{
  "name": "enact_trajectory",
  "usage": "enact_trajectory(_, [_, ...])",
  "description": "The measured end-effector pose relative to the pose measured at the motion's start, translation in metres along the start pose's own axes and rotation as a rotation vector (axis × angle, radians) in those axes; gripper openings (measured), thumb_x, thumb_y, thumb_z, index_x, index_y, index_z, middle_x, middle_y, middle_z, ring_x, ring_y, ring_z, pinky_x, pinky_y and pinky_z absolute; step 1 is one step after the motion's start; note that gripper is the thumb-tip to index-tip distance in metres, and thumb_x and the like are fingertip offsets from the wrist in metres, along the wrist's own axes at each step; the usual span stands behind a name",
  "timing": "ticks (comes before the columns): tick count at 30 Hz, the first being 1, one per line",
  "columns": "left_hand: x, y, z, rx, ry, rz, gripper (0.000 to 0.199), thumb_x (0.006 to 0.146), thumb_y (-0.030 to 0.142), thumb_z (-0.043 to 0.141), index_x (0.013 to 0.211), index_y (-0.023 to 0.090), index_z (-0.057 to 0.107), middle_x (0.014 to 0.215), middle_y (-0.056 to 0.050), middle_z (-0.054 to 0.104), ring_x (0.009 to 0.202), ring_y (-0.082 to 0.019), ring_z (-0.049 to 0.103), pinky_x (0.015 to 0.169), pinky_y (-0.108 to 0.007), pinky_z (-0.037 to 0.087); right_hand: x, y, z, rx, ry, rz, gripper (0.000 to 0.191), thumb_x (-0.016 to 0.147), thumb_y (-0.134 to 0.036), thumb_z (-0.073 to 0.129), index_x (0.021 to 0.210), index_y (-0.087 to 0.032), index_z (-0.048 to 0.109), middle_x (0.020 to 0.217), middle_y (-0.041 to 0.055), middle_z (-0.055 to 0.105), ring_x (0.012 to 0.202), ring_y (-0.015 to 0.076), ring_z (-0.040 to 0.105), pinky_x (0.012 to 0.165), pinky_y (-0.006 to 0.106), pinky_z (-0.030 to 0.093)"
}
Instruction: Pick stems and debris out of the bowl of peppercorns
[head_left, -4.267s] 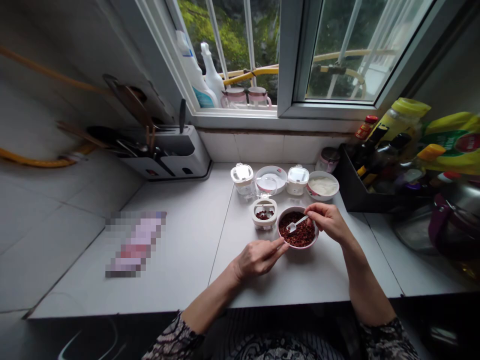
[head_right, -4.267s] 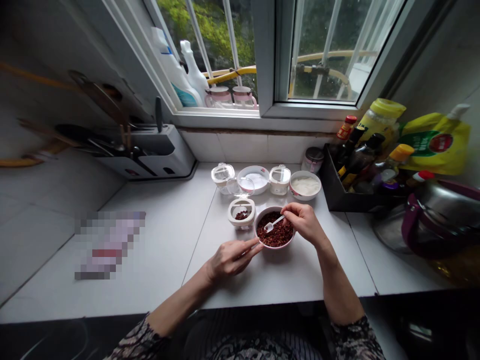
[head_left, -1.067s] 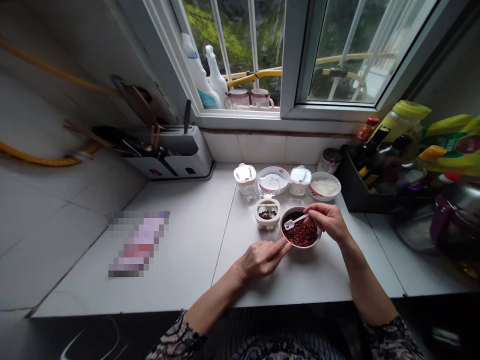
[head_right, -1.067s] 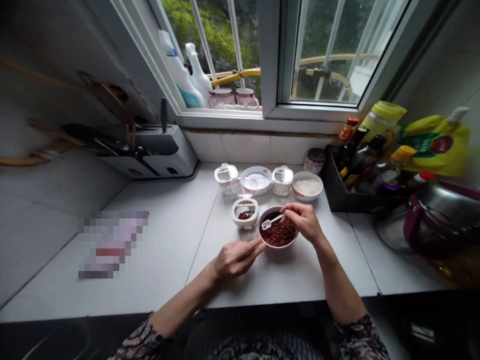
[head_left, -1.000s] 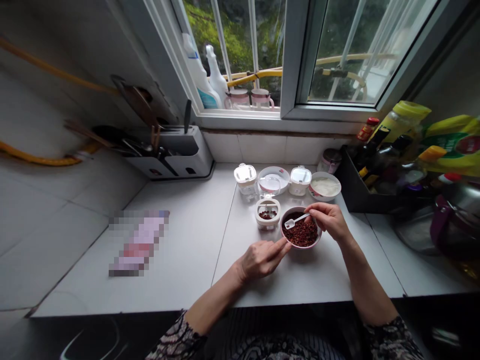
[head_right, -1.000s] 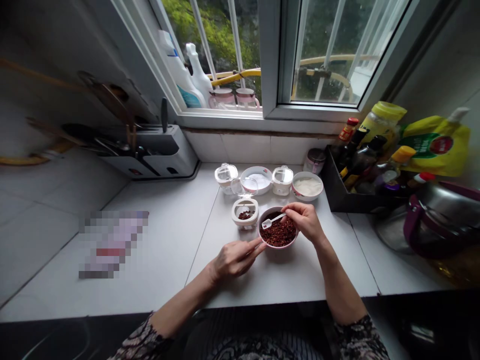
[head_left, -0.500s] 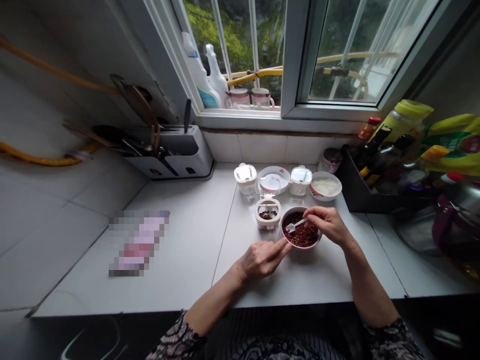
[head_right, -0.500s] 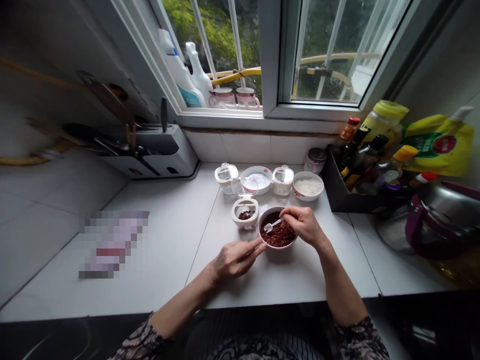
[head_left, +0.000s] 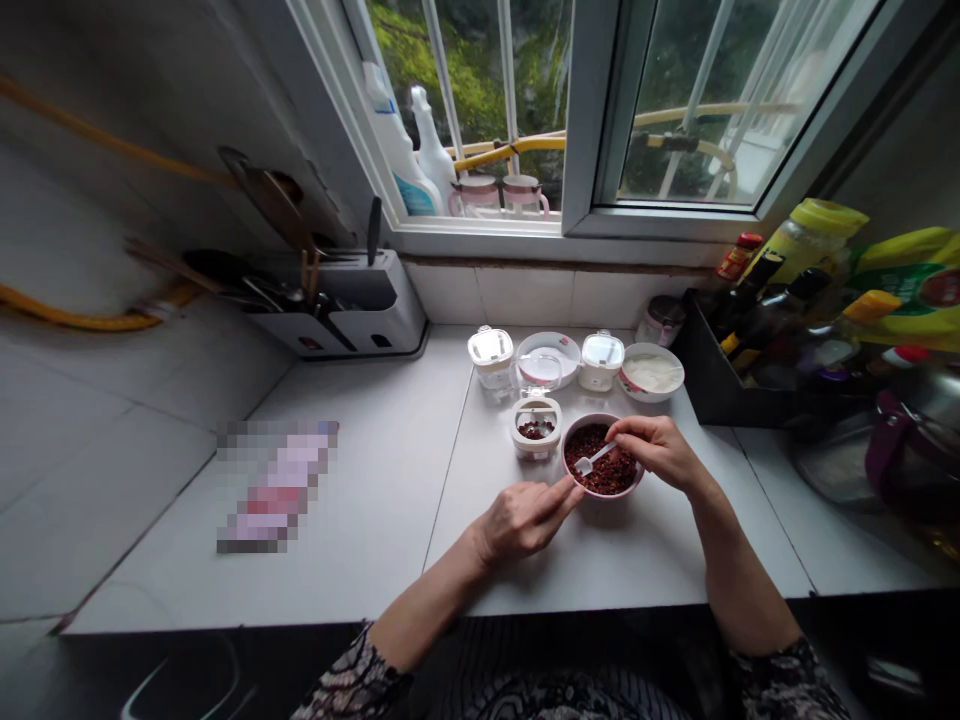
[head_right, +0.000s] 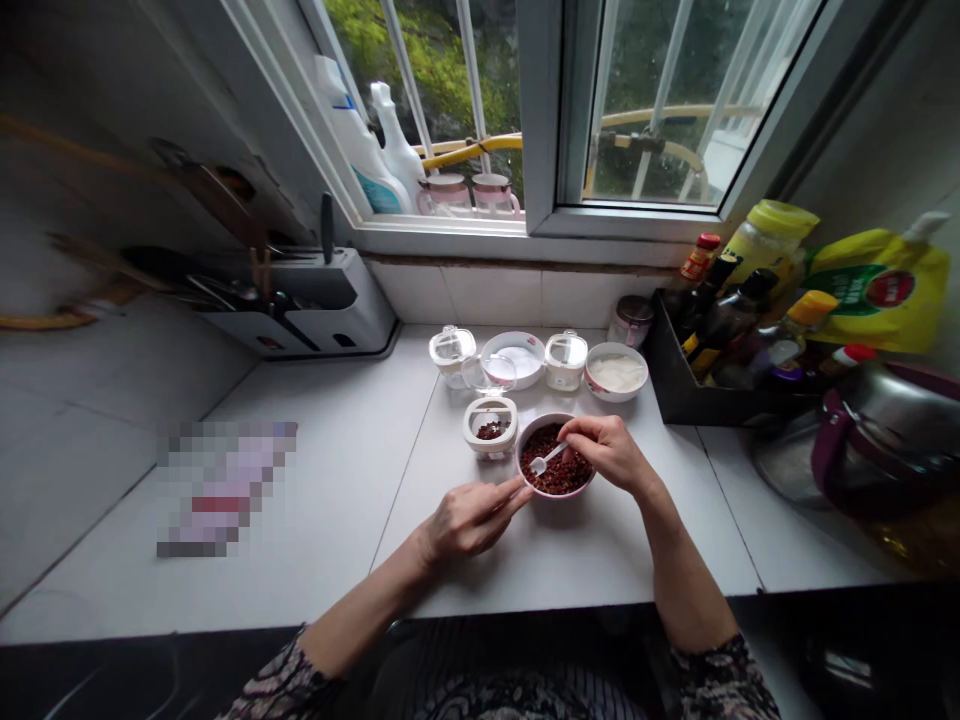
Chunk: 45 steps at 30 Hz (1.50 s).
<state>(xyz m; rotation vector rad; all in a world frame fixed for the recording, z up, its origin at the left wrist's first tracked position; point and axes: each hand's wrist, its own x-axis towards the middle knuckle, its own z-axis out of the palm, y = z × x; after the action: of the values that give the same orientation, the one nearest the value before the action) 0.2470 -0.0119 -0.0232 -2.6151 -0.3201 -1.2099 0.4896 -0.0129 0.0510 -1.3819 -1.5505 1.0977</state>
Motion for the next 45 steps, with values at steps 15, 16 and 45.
enact_trajectory(15, [0.007,0.0,-0.003,0.001,0.022,0.006,0.026,0.094,0.004,0.045,0.115,0.003,0.06,0.103,-0.016,0.07,0.057,-0.01,0.056,0.047,-0.026,0.045,0.005,-0.008,-0.002,0.246,0.126,0.151,0.021,0.066,-0.035,0.068,0.073,-0.015,0.069,0.054,0.0024,0.069,0.032,0.0053,0.038,0.032,0.019,0.025])
enact_trajectory(16, [0.007,-0.001,-0.003,0.0,0.026,0.009,0.026,0.093,0.004,0.045,0.115,0.003,0.06,0.103,-0.016,0.07,0.056,-0.01,0.056,0.047,-0.026,0.045,0.005,-0.008,-0.003,0.265,0.137,0.153,0.022,0.065,-0.035,0.069,0.073,-0.014,0.07,0.054,0.0027,0.069,0.032,0.0051,0.037,0.032,0.019,0.025])
enact_trajectory(45, [-0.005,-0.029,-0.016,0.128,0.069,-0.499,0.029,0.097,0.017,0.056,0.125,0.019,0.059,0.086,-0.003,0.069,0.07,-0.01,0.066,0.062,-0.017,0.046,0.012,-0.009,0.05,-0.647,0.23,-0.863,0.029,0.091,-0.008,0.043,0.104,-0.015,0.069,0.095,0.0109,0.077,0.083,0.0205,0.073,0.075,0.033,0.057])
